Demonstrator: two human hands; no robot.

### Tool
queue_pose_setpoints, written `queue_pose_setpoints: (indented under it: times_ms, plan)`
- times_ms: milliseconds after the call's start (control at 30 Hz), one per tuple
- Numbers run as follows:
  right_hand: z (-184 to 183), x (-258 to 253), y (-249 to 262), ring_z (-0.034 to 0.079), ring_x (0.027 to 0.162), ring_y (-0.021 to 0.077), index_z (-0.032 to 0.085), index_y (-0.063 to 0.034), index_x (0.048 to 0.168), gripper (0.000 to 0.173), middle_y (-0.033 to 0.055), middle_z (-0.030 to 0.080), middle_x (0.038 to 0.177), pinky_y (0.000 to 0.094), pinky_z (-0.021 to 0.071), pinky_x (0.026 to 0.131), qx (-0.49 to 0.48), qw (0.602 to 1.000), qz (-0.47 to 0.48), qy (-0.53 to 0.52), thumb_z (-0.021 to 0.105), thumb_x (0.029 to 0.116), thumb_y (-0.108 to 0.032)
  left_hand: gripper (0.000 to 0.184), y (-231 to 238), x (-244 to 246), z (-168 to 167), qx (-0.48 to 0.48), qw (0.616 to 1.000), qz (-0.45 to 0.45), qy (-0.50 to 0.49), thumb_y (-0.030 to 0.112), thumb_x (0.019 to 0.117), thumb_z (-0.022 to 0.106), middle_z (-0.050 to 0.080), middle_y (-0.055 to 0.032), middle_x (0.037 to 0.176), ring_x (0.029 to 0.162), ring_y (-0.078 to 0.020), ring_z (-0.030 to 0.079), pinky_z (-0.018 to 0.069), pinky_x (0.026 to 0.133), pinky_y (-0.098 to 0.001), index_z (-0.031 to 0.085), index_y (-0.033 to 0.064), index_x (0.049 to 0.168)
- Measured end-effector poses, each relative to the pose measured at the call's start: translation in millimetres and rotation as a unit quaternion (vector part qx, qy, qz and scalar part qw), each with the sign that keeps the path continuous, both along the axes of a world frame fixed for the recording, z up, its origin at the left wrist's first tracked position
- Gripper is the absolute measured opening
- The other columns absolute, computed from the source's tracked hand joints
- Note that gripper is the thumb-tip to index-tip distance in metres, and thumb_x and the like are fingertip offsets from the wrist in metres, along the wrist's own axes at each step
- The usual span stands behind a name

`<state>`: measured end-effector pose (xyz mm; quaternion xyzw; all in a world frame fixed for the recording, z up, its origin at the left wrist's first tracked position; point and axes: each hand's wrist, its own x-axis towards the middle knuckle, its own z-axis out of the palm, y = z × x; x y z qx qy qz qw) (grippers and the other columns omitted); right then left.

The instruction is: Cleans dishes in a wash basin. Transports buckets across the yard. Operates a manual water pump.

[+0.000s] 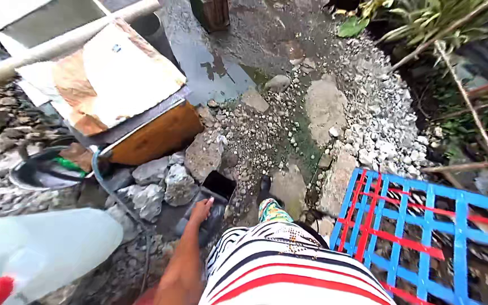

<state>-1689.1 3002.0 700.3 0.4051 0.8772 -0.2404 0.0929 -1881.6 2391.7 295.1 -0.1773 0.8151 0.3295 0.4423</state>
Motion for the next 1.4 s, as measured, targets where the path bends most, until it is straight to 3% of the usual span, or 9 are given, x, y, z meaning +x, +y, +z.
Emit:
queue_pose_setpoints:
  times_ms: [100, 167, 200, 267, 500, 733, 1000, 1133, 1400]
  plan:
    - [-135, -66, -116, 0.06, 0.128, 0.0319, 0.06, 0.0146, 0.13, 0.035, 0.0264, 0.064, 0.134, 0.0392, 0.0418, 0.114, -0.016, 0.979, -0.1, -0.176, 0.051, 0.1041, -0.008, 0.052, 22, -20, -2, -0.022, 0.994, 0.093, -0.044, 0.042, 0.1129, 0.036, 0.064, -0.0172, 0.089, 0.069, -0.0243, 0.06, 0.0532, 0.071, -0.0422, 0.06, -0.0004, 0.129]
    - [-240, -85, -104, 0.067, 0.118, 0.0411, 0.071, 0.0084, 0.116, 0.033, 0.0282, 0.07, 0.12, 0.0541, 0.0494, 0.104, -0.048, 0.952, 0.113, -0.28, 0.056, 0.1039, -0.018, 0.053, 37, -43, 8, -0.044, 0.987, 0.139, -0.072, 0.042, 0.1132, 0.034, 0.065, -0.0191, 0.093, 0.072, -0.0261, 0.062, 0.0539, 0.072, -0.0438, 0.059, -0.0009, 0.13]
    - [-303, -80, -72, 0.072, 0.094, 0.045, 0.077, 0.005, 0.097, 0.027, 0.0286, 0.074, 0.096, 0.0602, 0.0561, 0.085, 0.013, 0.963, 0.2, -0.178, 0.065, 0.0933, -0.019, 0.053, 42, -55, 9, -0.059, 0.982, 0.158, -0.084, 0.043, 0.1131, 0.034, 0.066, -0.0187, 0.093, 0.071, -0.0258, 0.062, 0.0541, 0.071, -0.0433, 0.06, -0.0002, 0.13]
    - [-336, -154, -9, 0.063, 0.121, 0.0445, 0.073, -0.0025, 0.122, 0.031, 0.027, 0.069, 0.123, 0.0619, 0.0476, 0.104, -0.044, 0.918, 0.234, -0.317, 0.068, 0.0955, -0.019, 0.053, 47, -85, 9, -0.079, 0.974, 0.186, -0.102, 0.044, 0.1129, 0.033, 0.065, -0.0168, 0.09, 0.069, -0.0238, 0.061, 0.0534, 0.068, -0.0412, 0.06, 0.0003, 0.128]
    - [-337, -416, 90, 0.058, 0.127, 0.0481, 0.072, -0.0012, 0.122, 0.034, 0.029, 0.067, 0.127, 0.0641, 0.0432, 0.107, 0.084, 0.936, 0.243, -0.239, 0.072, 0.0889, -0.002, 0.053, 67, -215, 15, -0.071, 0.96, 0.219, -0.157, 0.042, 0.1137, 0.031, 0.061, -0.0124, 0.083, 0.062, -0.0181, 0.056, 0.0506, 0.062, -0.0347, 0.06, -0.0014, 0.124]
    - [-270, -667, 129, 0.06, 0.124, 0.0481, 0.068, 0.0, 0.126, 0.04, 0.0298, 0.067, 0.125, 0.0645, 0.0445, 0.105, 0.117, 0.944, 0.219, -0.215, 0.074, 0.0871, -0.006, 0.053, 140, -410, 21, -0.006, 0.97, 0.223, -0.099, 0.041, 0.1134, 0.033, 0.064, -0.016, 0.087, 0.066, -0.0225, 0.059, 0.0528, 0.068, -0.0404, 0.061, -0.0025, 0.125]
    - [-232, -872, 142, 0.06, 0.125, 0.0465, 0.071, -0.0034, 0.125, 0.041, 0.0265, 0.069, 0.124, 0.0646, 0.0427, 0.107, 0.129, 0.948, 0.245, -0.158, 0.075, 0.0844, -0.004, 0.049, 184, -638, 38, 0.047, 0.964, 0.261, 0.005, 0.04, 0.1133, 0.035, 0.062, -0.0116, 0.078, 0.06, -0.0191, 0.057, 0.0523, 0.062, -0.0365, 0.061, 0.0011, 0.127]
    - [-225, -982, 150, 0.062, 0.121, 0.0457, 0.072, -0.0004, 0.12, 0.035, 0.0261, 0.07, 0.12, 0.0637, 0.0416, 0.107, 0.111, 0.926, 0.325, -0.156, 0.074, 0.0856, -0.004, 0.048, 200, -737, 34, 0.026, 0.96, 0.277, 0.036, 0.037, 0.1137, 0.035, 0.063, -0.0122, 0.078, 0.059, -0.0189, 0.057, 0.0524, 0.062, -0.0364, 0.061, 0.0, 0.127]
    - [-261, -1194, 152, 0.062, 0.122, 0.0412, 0.071, 0.002, 0.116, 0.029, 0.0241, 0.07, 0.12, 0.0587, 0.04, 0.109, 0.04, 0.876, 0.456, -0.152, 0.068, 0.0885, -0.006, 0.047, 226, -873, 30, -0.015, 0.94, 0.339, 0.04, 0.036, 0.1139, 0.036, 0.061, -0.0121, 0.076, 0.057, -0.0166, 0.055, 0.0502, 0.058, -0.0338, 0.06, -0.003, 0.125]
